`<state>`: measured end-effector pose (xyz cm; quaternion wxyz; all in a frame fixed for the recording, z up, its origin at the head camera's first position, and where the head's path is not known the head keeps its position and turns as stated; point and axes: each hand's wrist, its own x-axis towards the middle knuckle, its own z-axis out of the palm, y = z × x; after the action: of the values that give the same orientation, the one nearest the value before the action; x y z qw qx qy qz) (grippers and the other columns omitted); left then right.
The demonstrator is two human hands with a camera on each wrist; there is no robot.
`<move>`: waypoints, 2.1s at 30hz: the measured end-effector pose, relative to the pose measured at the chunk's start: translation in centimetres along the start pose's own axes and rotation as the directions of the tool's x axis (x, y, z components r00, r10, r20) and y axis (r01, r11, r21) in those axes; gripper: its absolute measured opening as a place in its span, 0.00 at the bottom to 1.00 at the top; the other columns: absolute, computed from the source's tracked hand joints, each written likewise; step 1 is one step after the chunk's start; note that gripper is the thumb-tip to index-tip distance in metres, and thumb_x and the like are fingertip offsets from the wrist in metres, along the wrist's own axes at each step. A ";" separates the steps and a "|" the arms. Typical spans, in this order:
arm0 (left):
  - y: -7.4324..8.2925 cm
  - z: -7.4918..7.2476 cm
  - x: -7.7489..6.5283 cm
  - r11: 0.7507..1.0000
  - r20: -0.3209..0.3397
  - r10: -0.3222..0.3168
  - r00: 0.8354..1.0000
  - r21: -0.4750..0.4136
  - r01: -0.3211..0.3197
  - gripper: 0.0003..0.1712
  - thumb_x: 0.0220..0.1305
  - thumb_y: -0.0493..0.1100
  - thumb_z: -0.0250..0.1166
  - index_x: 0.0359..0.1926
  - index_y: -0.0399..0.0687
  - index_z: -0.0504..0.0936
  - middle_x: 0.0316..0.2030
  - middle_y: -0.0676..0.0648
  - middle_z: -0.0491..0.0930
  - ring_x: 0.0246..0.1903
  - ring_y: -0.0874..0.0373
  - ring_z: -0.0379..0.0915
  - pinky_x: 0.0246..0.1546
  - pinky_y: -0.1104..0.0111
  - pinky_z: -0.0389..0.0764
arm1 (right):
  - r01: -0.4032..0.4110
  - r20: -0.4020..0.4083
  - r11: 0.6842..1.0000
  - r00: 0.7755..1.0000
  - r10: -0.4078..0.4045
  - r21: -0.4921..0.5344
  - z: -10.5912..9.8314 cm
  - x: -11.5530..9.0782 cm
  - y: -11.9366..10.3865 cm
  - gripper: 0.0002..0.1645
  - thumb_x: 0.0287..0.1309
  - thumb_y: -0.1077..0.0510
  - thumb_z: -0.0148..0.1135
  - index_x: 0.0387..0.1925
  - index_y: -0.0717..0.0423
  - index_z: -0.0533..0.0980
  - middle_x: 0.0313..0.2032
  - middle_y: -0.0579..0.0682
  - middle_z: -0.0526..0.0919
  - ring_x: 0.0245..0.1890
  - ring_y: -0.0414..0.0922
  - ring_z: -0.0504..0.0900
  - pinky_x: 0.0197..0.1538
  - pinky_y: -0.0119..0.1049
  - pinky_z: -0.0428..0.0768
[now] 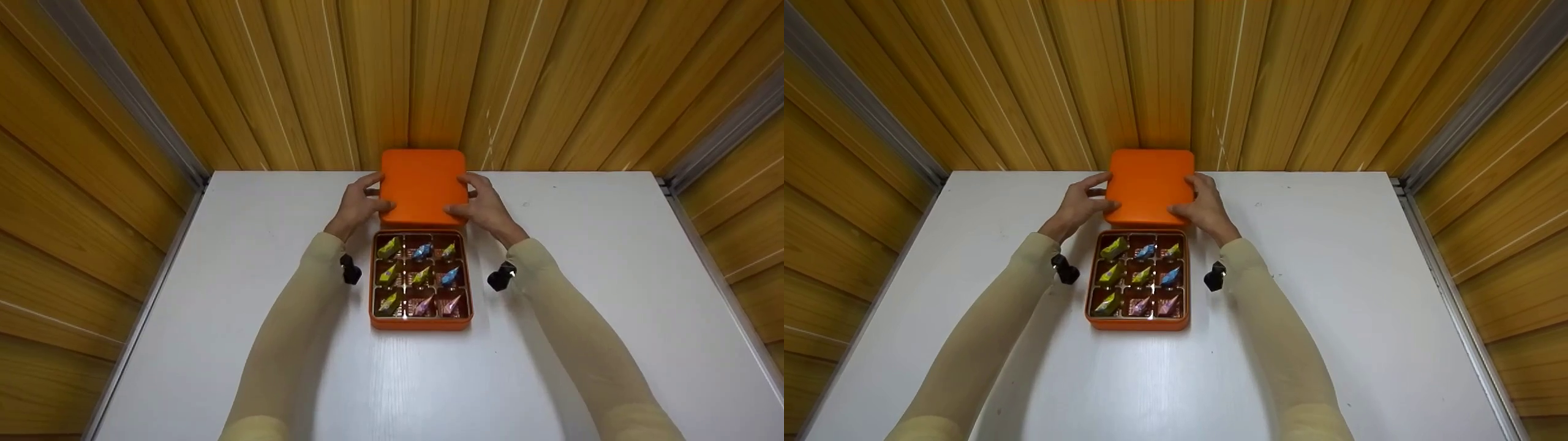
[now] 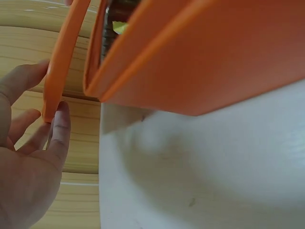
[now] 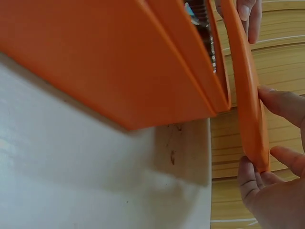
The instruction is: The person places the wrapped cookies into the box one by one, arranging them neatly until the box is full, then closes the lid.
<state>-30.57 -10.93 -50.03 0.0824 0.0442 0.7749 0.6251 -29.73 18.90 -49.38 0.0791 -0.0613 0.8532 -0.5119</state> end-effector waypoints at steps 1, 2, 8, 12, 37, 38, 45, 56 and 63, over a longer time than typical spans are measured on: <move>0.2 -0.1 -0.1 1.000 0.003 0.005 1.000 0.010 -0.005 0.47 0.62 0.33 0.77 0.80 0.47 0.68 0.77 0.47 0.66 0.65 0.48 0.71 0.57 0.60 0.82 | -0.003 0.001 1.000 1.000 0.003 -0.005 0.0 -0.1 -0.1 0.53 0.61 0.53 0.78 0.81 0.57 0.62 0.81 0.56 0.52 0.66 0.58 0.67 0.56 0.45 0.78; 0.4 -0.1 -0.3 1.000 0.005 0.011 1.000 0.023 -0.011 0.47 0.61 0.33 0.77 0.80 0.47 0.68 0.77 0.47 0.65 0.65 0.48 0.71 0.57 0.60 0.82 | -0.004 0.001 1.000 1.000 0.004 -0.012 -0.1 -0.2 -0.3 0.53 0.61 0.53 0.78 0.81 0.57 0.61 0.81 0.56 0.52 0.66 0.58 0.67 0.56 0.44 0.78; 1.5 -0.4 -1.3 0.996 0.027 0.047 0.999 0.068 -0.049 0.49 0.60 0.34 0.79 0.80 0.46 0.68 0.77 0.47 0.65 0.62 0.48 0.73 0.52 0.61 0.84 | 0.015 0.015 1.000 1.000 -0.014 -0.022 -0.3 -1.1 -0.9 0.56 0.60 0.50 0.79 0.82 0.55 0.59 0.81 0.54 0.51 0.65 0.58 0.66 0.54 0.44 0.78; 1.9 -0.7 -2.1 0.995 0.039 0.048 0.998 0.088 -0.052 0.52 0.59 0.36 0.80 0.81 0.50 0.66 0.77 0.48 0.65 0.58 0.50 0.73 0.47 0.63 0.84 | 0.035 0.016 0.999 0.999 -0.034 -0.026 -0.4 -1.9 -1.4 0.56 0.60 0.49 0.79 0.82 0.55 0.59 0.81 0.54 0.51 0.64 0.57 0.66 0.53 0.44 0.77; 2.4 -0.1 -7.8 0.973 0.048 0.166 0.985 0.157 -0.172 0.52 0.57 0.35 0.82 0.79 0.44 0.68 0.77 0.46 0.66 0.55 0.48 0.77 0.46 0.62 0.87 | 0.118 -0.013 0.985 0.993 -0.120 -0.122 0.6 -7.8 -2.9 0.54 0.60 0.55 0.80 0.80 0.62 0.62 0.81 0.63 0.50 0.65 0.63 0.68 0.60 0.55 0.78; 2.4 0.0 -8.0 0.973 0.048 0.166 0.985 0.155 -0.171 0.52 0.56 0.35 0.82 0.79 0.44 0.69 0.77 0.46 0.66 0.55 0.48 0.77 0.46 0.62 0.87 | 0.118 -0.014 0.985 0.993 -0.120 -0.124 0.7 -8.1 -2.9 0.53 0.60 0.55 0.80 0.80 0.62 0.62 0.81 0.63 0.50 0.65 0.63 0.68 0.61 0.56 0.78; 1.9 0.3 -9.2 0.972 0.060 0.171 0.983 0.153 -0.179 0.51 0.56 0.36 0.83 0.79 0.45 0.69 0.78 0.47 0.65 0.54 0.49 0.77 0.48 0.63 0.86 | 0.085 -0.026 0.987 0.996 -0.090 -0.135 1.2 -9.8 -2.9 0.53 0.60 0.55 0.80 0.80 0.62 0.62 0.81 0.63 0.49 0.64 0.63 0.67 0.61 0.56 0.77; 0.8 0.4 -11.2 0.988 0.050 0.127 0.991 0.084 -0.130 0.52 0.55 0.36 0.84 0.79 0.50 0.70 0.76 0.48 0.68 0.54 0.48 0.78 0.45 0.61 0.87 | 0.075 -0.033 0.988 0.996 -0.080 -0.136 2.2 -11.7 -2.8 0.51 0.60 0.55 0.80 0.78 0.64 0.65 0.80 0.66 0.51 0.65 0.64 0.67 0.66 0.61 0.74; 0.2 0.6 -12.4 0.993 0.035 0.064 0.997 0.096 -0.068 0.53 0.54 0.35 0.84 0.79 0.52 0.70 0.75 0.48 0.69 0.53 0.47 0.78 0.48 0.60 0.87 | 0.030 -0.021 0.986 0.999 -0.034 -0.161 3.0 -12.9 -2.9 0.50 0.60 0.54 0.79 0.78 0.64 0.65 0.81 0.65 0.50 0.66 0.64 0.65 0.66 0.61 0.72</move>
<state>-18.25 -12.45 -49.04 0.0716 0.0836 0.8012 0.5882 -16.43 17.33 -47.33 0.0556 -0.0751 0.8915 -0.4433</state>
